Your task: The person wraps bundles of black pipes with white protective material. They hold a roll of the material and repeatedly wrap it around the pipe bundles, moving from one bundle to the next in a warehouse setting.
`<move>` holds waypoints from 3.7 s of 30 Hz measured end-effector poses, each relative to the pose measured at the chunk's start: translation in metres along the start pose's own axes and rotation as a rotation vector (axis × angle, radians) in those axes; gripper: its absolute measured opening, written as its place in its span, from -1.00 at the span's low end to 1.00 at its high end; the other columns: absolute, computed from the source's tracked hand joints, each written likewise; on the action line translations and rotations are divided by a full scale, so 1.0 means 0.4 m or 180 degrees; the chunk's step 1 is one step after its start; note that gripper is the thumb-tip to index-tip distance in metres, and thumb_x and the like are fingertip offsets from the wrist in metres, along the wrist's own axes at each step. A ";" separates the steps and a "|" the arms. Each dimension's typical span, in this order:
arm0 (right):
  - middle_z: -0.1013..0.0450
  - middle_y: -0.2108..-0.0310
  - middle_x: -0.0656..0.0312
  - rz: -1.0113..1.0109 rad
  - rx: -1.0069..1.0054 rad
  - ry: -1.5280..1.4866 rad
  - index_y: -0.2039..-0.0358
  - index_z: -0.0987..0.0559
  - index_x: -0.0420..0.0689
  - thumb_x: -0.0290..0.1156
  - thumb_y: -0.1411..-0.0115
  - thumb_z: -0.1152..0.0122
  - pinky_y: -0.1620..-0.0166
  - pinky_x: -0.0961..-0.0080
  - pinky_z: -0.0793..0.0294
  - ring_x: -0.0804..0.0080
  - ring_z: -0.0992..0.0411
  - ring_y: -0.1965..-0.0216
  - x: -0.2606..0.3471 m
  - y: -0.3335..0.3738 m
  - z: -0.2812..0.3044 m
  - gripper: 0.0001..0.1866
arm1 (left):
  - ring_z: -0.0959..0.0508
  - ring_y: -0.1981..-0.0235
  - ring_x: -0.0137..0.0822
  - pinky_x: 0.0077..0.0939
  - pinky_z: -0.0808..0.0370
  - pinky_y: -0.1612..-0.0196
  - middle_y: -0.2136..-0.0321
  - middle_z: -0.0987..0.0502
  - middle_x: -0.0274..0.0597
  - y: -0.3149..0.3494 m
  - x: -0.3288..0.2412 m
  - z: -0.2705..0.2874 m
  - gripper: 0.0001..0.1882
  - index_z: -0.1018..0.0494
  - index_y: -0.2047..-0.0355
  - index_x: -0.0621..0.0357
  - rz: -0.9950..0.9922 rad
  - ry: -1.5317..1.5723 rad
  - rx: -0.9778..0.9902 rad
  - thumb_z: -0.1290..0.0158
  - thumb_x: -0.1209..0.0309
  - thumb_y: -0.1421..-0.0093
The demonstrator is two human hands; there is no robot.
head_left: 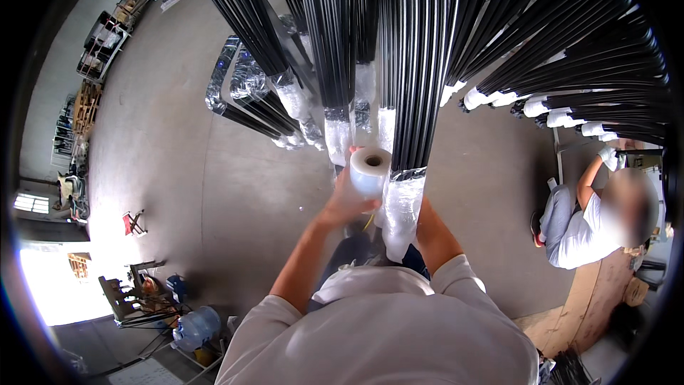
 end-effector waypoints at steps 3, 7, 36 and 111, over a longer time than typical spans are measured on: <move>-0.37 0.19 0.08 0.0067 -0.0081 0.0005 -0.02 -0.22 -0.29 -0.22 -0.05 -0.02 0.16 0.45 -0.40 0.36 -0.37 0.19 0.006 0.033 -0.012 -0.43 | -0.21 -0.03 -0.33 -0.40 -0.11 -0.10 0.02 -0.24 -0.22 0.004 0.051 0.005 -0.04 -0.02 -0.11 0.20 0.0570 0.0730 0.0303 -0.29 0.41 0.31; -0.37 0.18 0.07 0.0397 -0.0400 0.0037 -0.03 -0.21 -0.29 -0.20 -0.07 0.00 0.15 0.45 -0.39 0.36 -0.37 0.18 0.049 0.113 -0.040 -0.42 | -0.29 0.05 -0.37 -0.46 -0.20 -0.03 0.09 -0.30 -0.25 0.010 0.041 0.001 -0.06 -0.06 -0.08 0.21 0.0527 0.0867 0.0191 -0.28 0.42 0.36; -0.27 0.10 0.10 0.1350 -0.0947 0.3455 0.00 -0.30 -0.23 -0.35 0.09 -0.27 -0.05 0.41 -0.17 0.31 -0.22 0.02 0.070 0.426 -0.317 -0.38 | -0.32 0.05 -0.17 -0.33 -0.27 0.03 0.10 -0.26 0.00 0.297 0.037 -0.020 -0.08 -0.02 -0.01 0.29 -0.0081 -0.0555 -0.0054 -0.29 0.30 0.32; -0.37 0.13 0.14 0.0376 -0.0237 0.0813 0.04 -0.33 -0.19 -0.26 -0.09 0.06 -0.04 0.42 -0.20 0.35 -0.27 0.00 -0.042 0.395 0.001 -0.57 | -0.28 0.09 -0.30 -0.35 -0.27 0.06 0.16 -0.21 -0.16 0.521 -0.030 -0.223 -0.15 -0.02 0.03 0.16 0.0706 -0.0657 -0.1768 -0.25 0.38 0.32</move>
Point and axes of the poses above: each hand's wrist, its own y-axis away from the middle knuckle, its own z-axis out of the back of the hand, x = y × z, the point moved 8 cm from there along -y, towards the middle knuckle
